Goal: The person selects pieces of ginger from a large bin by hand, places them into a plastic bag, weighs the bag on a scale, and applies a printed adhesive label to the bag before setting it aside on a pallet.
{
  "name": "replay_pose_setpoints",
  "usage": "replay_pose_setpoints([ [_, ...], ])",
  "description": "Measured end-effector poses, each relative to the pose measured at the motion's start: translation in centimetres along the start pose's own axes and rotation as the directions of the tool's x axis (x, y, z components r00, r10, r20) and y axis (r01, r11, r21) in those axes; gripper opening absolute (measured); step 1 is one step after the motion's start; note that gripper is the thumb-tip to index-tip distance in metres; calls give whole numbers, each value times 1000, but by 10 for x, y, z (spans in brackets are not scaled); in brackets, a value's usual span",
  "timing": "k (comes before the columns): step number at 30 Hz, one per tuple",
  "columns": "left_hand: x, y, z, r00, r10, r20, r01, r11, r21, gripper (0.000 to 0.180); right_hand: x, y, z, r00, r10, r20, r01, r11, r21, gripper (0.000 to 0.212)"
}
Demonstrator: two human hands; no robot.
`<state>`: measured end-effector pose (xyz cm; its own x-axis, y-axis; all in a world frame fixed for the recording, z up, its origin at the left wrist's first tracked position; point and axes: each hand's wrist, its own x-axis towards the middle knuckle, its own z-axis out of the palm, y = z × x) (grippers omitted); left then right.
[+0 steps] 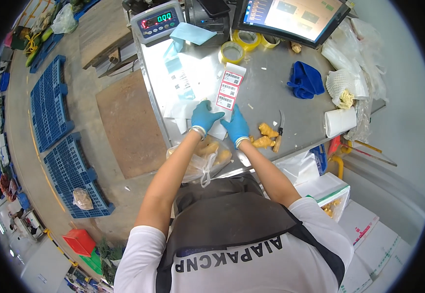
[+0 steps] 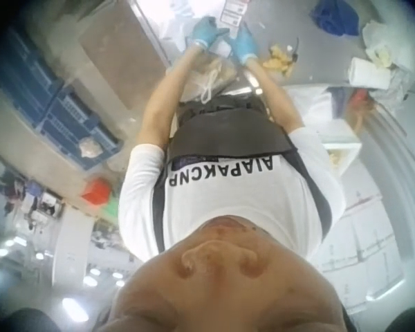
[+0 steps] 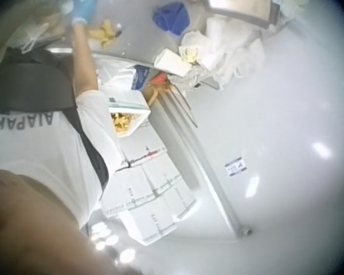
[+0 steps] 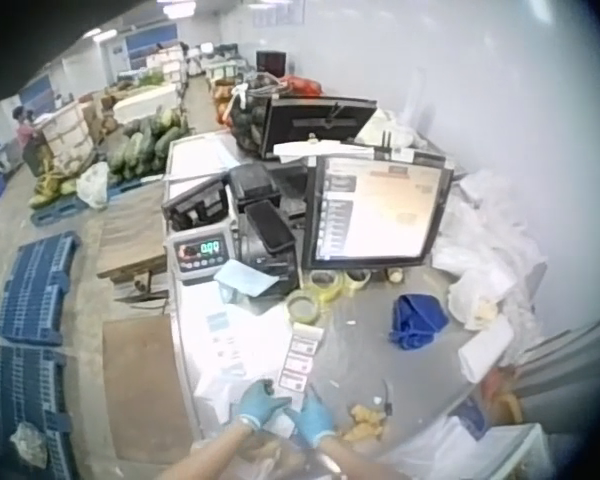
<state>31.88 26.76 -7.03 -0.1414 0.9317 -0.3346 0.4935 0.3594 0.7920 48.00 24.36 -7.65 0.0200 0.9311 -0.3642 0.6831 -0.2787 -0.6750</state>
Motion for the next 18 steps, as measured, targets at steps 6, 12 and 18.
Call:
replay_pose_setpoints([
  [6, 17, -9, 14, 993, -64, 102, 57, 996, 68, 41, 13, -28, -60, 990, -132, -53, 119, 973, -198, 56],
  [12, 4, 27, 10, 959, 30, 281, 10, 990, -137, 33, 50, -30, -66, 778, -626, 56, 621, 753, -219, 16],
  [18, 4, 31, -12, 958, 9, 286, 44, 983, -179, 37, 75, -12, -83, 962, -258, -93, 264, 962, 67, 20],
])
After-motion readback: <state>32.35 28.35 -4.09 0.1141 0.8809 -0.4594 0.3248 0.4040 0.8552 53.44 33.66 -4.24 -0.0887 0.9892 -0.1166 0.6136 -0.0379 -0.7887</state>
